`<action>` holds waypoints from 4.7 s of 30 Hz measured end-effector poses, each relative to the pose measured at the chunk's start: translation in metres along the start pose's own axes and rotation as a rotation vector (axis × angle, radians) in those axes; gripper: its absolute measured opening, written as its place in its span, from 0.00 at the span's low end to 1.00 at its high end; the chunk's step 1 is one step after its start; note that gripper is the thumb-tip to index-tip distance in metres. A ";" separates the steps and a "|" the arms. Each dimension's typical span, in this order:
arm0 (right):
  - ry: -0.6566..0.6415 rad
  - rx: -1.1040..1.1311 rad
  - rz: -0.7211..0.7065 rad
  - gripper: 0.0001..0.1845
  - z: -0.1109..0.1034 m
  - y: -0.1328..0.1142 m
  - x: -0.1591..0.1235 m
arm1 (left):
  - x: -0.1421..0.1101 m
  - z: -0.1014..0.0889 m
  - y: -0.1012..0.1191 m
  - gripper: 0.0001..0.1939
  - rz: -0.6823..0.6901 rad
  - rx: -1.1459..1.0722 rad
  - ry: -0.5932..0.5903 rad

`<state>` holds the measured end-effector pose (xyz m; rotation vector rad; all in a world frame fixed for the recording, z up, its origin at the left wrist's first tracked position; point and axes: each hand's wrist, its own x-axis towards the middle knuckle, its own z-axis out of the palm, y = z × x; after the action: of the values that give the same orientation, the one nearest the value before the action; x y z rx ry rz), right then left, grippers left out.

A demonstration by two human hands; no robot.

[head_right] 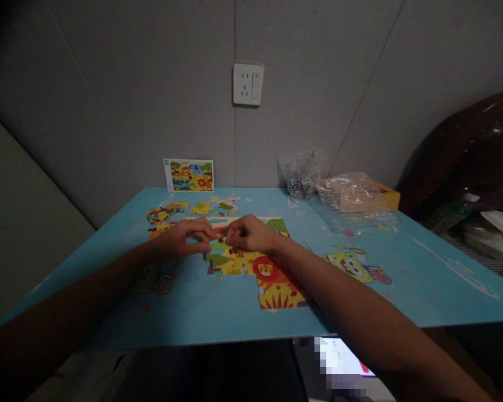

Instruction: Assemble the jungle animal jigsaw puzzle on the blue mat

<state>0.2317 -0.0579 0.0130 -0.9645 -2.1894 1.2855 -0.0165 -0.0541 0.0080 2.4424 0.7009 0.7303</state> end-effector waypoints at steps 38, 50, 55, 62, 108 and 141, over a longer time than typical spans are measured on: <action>-0.271 -0.550 -0.085 0.19 0.013 -0.018 -0.008 | -0.001 0.012 0.010 0.06 0.150 -0.056 -0.311; -0.232 -0.576 -0.051 0.17 0.015 -0.026 -0.008 | 0.001 0.014 0.008 0.07 0.163 -0.037 -0.292; -0.235 -0.578 -0.059 0.17 0.014 -0.021 -0.007 | 0.001 0.014 0.009 0.06 0.158 -0.054 -0.288; -0.267 -0.539 -0.065 0.19 0.013 -0.024 -0.008 | 0.000 0.014 0.008 0.06 0.190 -0.025 -0.287; 0.342 -0.457 0.031 0.13 -0.003 0.002 0.003 | 0.013 0.015 -0.021 0.18 -0.083 0.033 0.192; -0.537 -0.226 0.208 0.20 -0.031 -0.016 -0.018 | 0.006 0.029 0.012 0.24 0.297 -0.051 -0.199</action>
<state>0.2584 -0.0586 0.0412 -1.0451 -2.7484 1.5590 0.0093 -0.0680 -0.0045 2.5551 0.2434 0.5918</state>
